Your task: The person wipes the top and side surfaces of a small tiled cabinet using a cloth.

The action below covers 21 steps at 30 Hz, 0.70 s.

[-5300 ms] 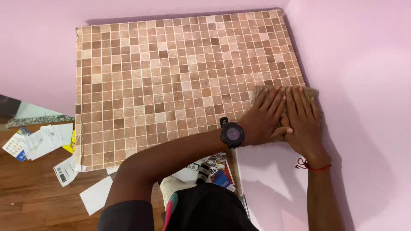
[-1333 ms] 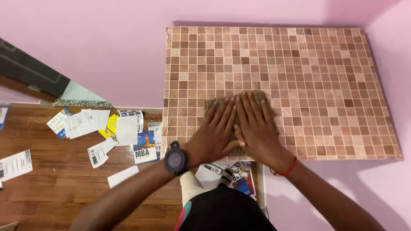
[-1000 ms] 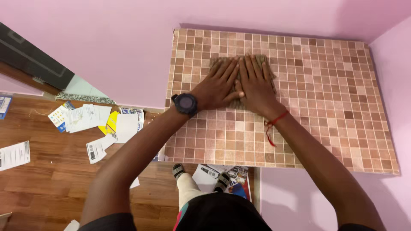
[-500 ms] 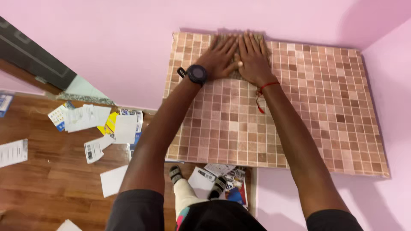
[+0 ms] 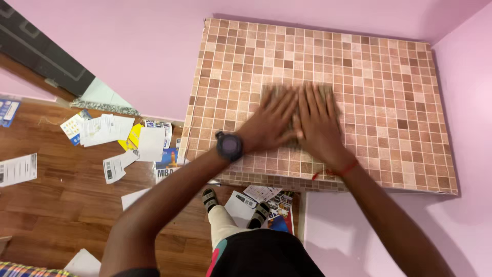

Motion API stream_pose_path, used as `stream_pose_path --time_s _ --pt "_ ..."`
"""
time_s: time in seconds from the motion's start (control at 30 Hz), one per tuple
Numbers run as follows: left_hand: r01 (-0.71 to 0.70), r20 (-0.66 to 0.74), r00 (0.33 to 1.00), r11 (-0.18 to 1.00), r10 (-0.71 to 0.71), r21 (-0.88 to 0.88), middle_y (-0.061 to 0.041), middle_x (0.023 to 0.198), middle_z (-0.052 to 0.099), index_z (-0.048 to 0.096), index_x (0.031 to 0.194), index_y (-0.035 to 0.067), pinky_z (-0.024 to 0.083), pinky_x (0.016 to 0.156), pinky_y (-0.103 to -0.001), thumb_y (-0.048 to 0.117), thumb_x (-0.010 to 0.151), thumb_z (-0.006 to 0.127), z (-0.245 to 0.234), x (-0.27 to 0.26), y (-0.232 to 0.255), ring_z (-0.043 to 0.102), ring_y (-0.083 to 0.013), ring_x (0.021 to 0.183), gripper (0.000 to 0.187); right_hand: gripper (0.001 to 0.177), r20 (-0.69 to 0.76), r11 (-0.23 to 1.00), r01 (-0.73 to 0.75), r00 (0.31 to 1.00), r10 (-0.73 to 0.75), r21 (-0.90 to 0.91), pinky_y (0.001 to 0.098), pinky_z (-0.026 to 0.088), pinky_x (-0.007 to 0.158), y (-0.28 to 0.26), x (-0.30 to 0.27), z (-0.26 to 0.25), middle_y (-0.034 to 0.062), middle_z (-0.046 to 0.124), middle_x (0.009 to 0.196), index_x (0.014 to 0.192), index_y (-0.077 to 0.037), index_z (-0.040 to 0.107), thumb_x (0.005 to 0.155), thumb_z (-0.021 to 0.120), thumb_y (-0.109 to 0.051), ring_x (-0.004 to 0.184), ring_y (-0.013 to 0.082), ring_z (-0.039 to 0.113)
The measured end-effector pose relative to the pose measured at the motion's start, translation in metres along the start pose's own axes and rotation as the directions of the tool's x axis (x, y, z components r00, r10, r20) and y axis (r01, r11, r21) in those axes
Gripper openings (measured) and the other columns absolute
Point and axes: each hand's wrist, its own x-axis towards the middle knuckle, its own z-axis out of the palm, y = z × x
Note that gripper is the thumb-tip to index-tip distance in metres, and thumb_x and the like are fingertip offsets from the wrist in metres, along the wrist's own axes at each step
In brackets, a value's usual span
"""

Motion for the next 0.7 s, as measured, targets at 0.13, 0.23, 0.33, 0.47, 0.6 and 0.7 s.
stream_pose_path --time_s 0.13,0.23,0.33,0.47,0.6,0.7 --pt "0.002 0.019 1.000 1.000 -0.001 -0.021 -0.027 0.168 0.018 0.021 0.159 -0.006 -0.002 0.127 -0.059 0.070 0.102 0.016 -0.014 -0.039 0.066 0.007 -0.0364 0.159 0.095 0.064 -0.073 0.999 -0.007 0.997 0.004 -0.043 0.0543 0.002 0.129 -0.035 -0.067 -0.021 0.0299 0.020 0.167 0.161 0.007 0.020 0.111 0.026 -0.033 0.159 0.0389 0.010" --pt "0.025 -0.049 0.998 0.994 -0.030 -0.106 -0.029 0.167 0.023 0.025 0.157 -0.011 0.002 0.130 -0.058 0.071 0.101 0.022 -0.029 -0.066 0.103 0.012 -0.0380 0.160 0.100 0.063 -0.094 0.999 -0.024 0.995 0.027 0.035 0.0539 0.007 0.129 -0.055 -0.101 -0.038 0.0269 0.025 0.166 0.158 0.007 0.027 0.108 0.033 -0.030 0.158 0.0360 0.017" --pt "0.043 -0.045 0.998 0.992 -0.049 -0.116 -0.030 0.166 0.026 0.030 0.155 -0.014 0.005 0.129 -0.058 0.070 0.102 0.025 -0.038 -0.071 0.117 0.016 -0.0397 0.159 0.099 0.061 -0.103 0.995 -0.060 0.992 0.067 0.074 0.0532 0.011 0.129 -0.064 -0.112 -0.048 0.0245 0.029 0.165 0.156 0.006 0.032 0.106 0.037 -0.029 0.157 0.0341 0.021" --pt "0.041 -0.033 0.998 0.991 -0.046 -0.125 -0.030 0.167 0.028 0.032 0.155 -0.014 0.007 0.130 -0.057 0.070 0.103 0.026 -0.041 -0.067 0.118 0.017 -0.0394 0.160 0.099 0.062 -0.082 0.994 -0.080 0.993 0.086 0.079 0.0535 0.011 0.128 -0.062 -0.112 -0.051 0.0240 0.030 0.164 0.155 0.006 0.033 0.105 0.039 -0.030 0.157 0.0335 0.021" --pt "0.029 -0.037 0.999 0.995 -0.033 -0.098 -0.031 0.166 0.027 0.032 0.154 -0.015 0.006 0.130 -0.058 0.068 0.103 0.028 -0.028 -0.048 0.109 0.017 -0.0393 0.160 0.098 0.065 -0.033 0.996 -0.064 0.997 0.066 0.059 0.0539 0.009 0.127 -0.041 -0.100 -0.045 0.0255 0.028 0.164 0.156 0.007 0.029 0.104 0.039 -0.029 0.157 0.0348 0.018" --pt "-0.020 -0.048 0.999 0.995 0.015 -0.097 -0.032 0.165 0.025 0.029 0.154 -0.016 0.004 0.128 -0.060 0.066 0.104 0.027 -0.010 -0.022 0.088 0.015 -0.0422 0.159 0.096 0.065 -0.036 0.998 -0.053 0.998 0.054 0.020 0.0532 0.007 0.129 -0.013 -0.084 -0.034 0.0269 0.026 0.166 0.157 0.008 0.028 0.106 0.037 -0.029 0.158 0.0357 0.016"
